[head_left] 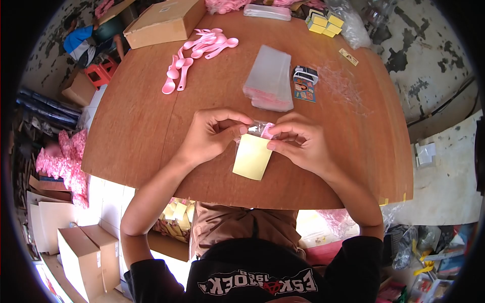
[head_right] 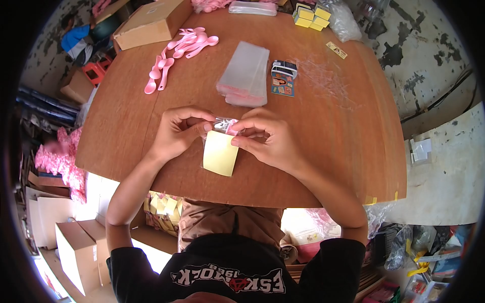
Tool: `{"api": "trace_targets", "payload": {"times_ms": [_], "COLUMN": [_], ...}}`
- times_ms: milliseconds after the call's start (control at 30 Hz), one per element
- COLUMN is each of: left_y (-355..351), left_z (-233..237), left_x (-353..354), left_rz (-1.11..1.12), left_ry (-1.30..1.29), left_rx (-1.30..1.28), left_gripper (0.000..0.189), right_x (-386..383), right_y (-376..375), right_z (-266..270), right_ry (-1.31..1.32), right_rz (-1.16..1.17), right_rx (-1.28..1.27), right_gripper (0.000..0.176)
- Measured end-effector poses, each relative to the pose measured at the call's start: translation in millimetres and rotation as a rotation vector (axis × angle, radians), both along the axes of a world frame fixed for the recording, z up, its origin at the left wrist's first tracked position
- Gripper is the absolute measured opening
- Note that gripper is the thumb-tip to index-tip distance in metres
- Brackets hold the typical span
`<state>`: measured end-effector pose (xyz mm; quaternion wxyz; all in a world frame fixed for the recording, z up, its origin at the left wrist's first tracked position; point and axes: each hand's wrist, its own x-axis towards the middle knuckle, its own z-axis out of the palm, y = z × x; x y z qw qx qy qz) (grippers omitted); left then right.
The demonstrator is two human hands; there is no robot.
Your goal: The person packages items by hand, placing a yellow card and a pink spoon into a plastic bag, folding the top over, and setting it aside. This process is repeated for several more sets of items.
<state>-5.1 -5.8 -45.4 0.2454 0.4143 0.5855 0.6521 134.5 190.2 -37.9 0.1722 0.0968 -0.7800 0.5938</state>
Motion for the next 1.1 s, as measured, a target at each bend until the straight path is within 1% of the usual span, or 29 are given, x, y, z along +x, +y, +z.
{"api": "trace_targets", "payload": {"times_ms": [100,167,200,267,300,367,433,467,500,533,567,633,667,700,767,800,833,867,900,933,1000,1033,1067,1100], "left_y": [1,2,0,-7,-12,-29,-57,-72,-89,-105,-120,-155,-172,-188,-216,-221,-222,-222,-216,-207,-190,-177,-167,-146], "left_z": [5,16,15,12,17,33,40,36,31,22,9,-27,-46,-64,-97,-90,-83,-74,-55,-38,4,29,40,43], "left_x": [3,12,11,7,11,29,46,53,60,66,71,73,72,73,75,81,80,81,81,79,59,41,23,-8], "left_rz": [0.013,0.077,0.077,-0.052,-0.051,-0.072,-0.213,-0.319,-0.423,-0.509,-0.596,-0.563,-0.452,-0.335,-0.07,-0.026,-0.022,-0.186,-0.341,-0.38,-0.392,-0.202,-0.019,0.168], "left_ry": [0.036,-0.113,-0.109,0.111,0.116,0.224,0.327,0.357,0.386,0.298,0.208,0.243,0.194,0.143,0.35,0.533,0.538,0.403,0.263,-0.011,0.059,0.32,0.266,0.53], "left_rx": [0.016,0.101,0.103,-0.099,-0.097,-0.316,-0.275,-0.232,-0.19,-0.265,-0.339,-0.579,-0.754,-0.924,-1.282,-1.295,-1.299,-1.176,-1.044,-0.808,-0.398,-0.318,-0.354,-0.232], "left_gripper": [0.016,0.018,0.018,0.021,0.021,0.024,0.024,0.026,0.027,0.028,0.029,0.029,0.03,0.031,0.04,0.047,0.047,0.05,0.054,0.046,0.032,0.019,0.019,0.019], "right_x": [-1,1,3,6,8,11,14,14,12,9,5,-5,-15,-24,-42,-52,-54,-55,-55,-51,-37,-30,-21,-13], "right_y": [0,0,-1,-2,-2,-2,0,1,1,2,4,11,19,26,34,34,31,24,15,3,-18,-25,-29,-30], "right_z": [-4,-3,-2,0,0,2,11,17,22,25,25,26,23,22,21,17,13,9,6,4,-4,-3,-2,0], "right_ry": [0.02,0.038,0.021,0.009,0.005,-0.009,-0.003,0.002,-0.005,-0.012,-0.006,0.022,0.094,0.092,0.18,0.156,0.162,0.226,0.289,0.343,0.322,0.327,0.325,0.358], "right_rz": [-0.036,-0.037,-0.04,-0.042,0.052,0.222,0.239,0.241,0.191,0.14,0.141,-0.081,-0.138,-0.142,-0.246,-0.286,-0.287,-0.265,-0.239,-0.183,-0.043,0.026,0.03,0.077], "right_rx": [0.015,0.003,0.006,0.01,-0.058,-0.174,-0.086,-0.085,0.042,0.166,0.162,0.477,0.61,0.608,0.696,0.642,0.637,0.61,0.586,0.61,0.638,0.665,0.665,0.694], "right_gripper": [0.019,0.02,0.02,0.02,0.019,0.015,0.014,0.014,0.013,0.012,0.012,0.012,0.015,0.015,0.018,0.016,0.016,0.016,0.016,0.014,0.015,0.015,0.015,0.016]}}
